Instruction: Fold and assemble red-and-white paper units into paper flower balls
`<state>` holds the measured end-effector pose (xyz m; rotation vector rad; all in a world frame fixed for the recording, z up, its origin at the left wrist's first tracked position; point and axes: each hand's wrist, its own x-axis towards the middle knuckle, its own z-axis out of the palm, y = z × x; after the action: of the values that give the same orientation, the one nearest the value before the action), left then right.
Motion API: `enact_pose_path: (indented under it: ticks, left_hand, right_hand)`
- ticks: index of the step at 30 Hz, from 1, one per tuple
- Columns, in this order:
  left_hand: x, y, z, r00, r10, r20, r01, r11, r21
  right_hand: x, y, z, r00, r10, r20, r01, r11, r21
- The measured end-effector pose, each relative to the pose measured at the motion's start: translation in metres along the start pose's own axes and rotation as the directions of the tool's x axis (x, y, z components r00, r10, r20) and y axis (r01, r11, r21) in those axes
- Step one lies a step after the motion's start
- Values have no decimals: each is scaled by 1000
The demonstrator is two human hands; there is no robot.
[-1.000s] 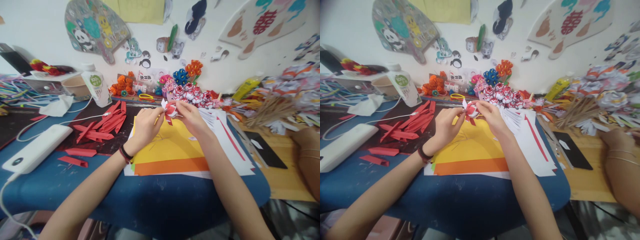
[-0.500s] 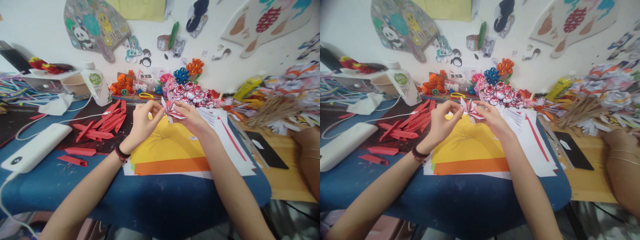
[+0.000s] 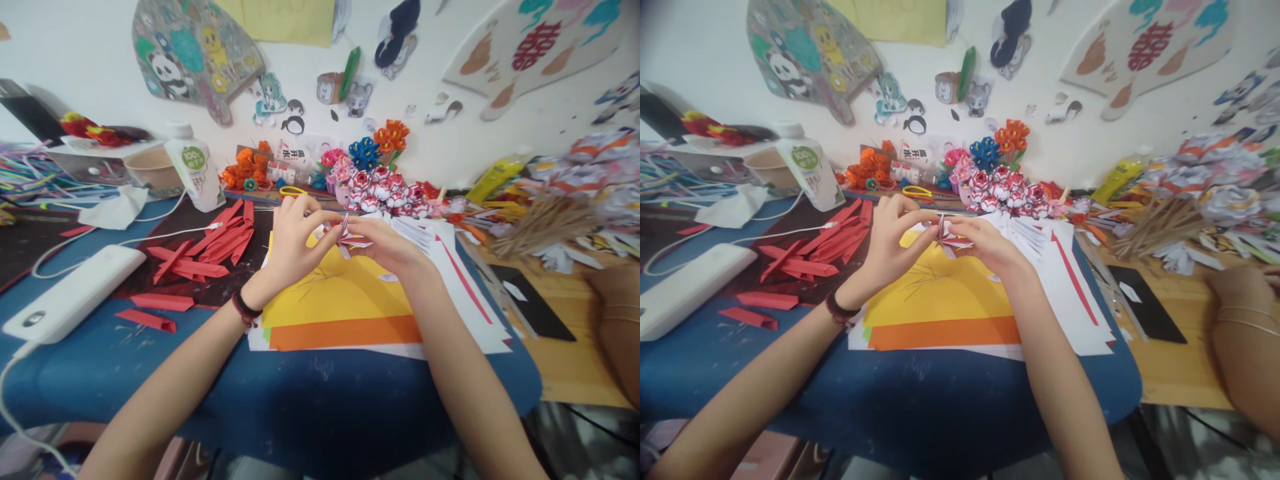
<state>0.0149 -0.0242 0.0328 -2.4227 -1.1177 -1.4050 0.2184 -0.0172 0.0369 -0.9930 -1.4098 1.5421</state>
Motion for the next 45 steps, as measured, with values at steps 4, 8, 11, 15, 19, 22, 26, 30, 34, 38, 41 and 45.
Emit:
enact_pose_path:
  ticks: [4,8,11,15,19,22,26,30,34,38,41,45]
  left_hand:
    - [-1,-1,3,1000,17,-6,-17,999,-34]
    - [-1,2,5,1000,-16,11,17,1000,-21]
    - [-2,2,9,999,-52,9,52,999,-3]
    - [-7,-6,18,991,-131,-7,131,991,-9]
    - [-9,-14,22,979,-201,-27,200,979,-40]
    - [-7,-13,21,975,-222,-15,221,974,-43]
    - [-7,-8,20,977,-214,18,215,977,-19]
    - [-7,-6,20,978,-208,18,209,978,-18]
    - [-6,-6,19,976,-215,34,216,976,-27]
    - [-7,-6,20,978,-207,39,207,978,-8]
    - [-9,-8,21,991,-131,-2,131,991,28]
    - [-12,-9,23,1000,5,-14,-3,989,145]
  right_hand:
    - [-1,-1,0,1000,5,-18,-5,1000,2]
    - [-1,0,0,999,11,-41,-12,999,-41]
    - [3,6,1,992,3,-124,-17,993,-114]
    - [11,16,3,866,-344,-363,158,876,-456]
    - [14,21,6,799,-540,-263,310,746,-589]
    - [14,23,9,806,-546,-228,332,736,-589]
    - [14,26,11,782,-596,-185,373,685,-626]
    - [15,25,11,780,-600,-176,389,686,-615]
    - [16,25,8,778,-606,-166,409,689,-599]
    - [18,26,6,761,-635,-134,435,651,-622]
    - [16,24,9,713,-696,-80,449,542,-710]
    - [11,23,17,613,-789,32,360,243,-901]
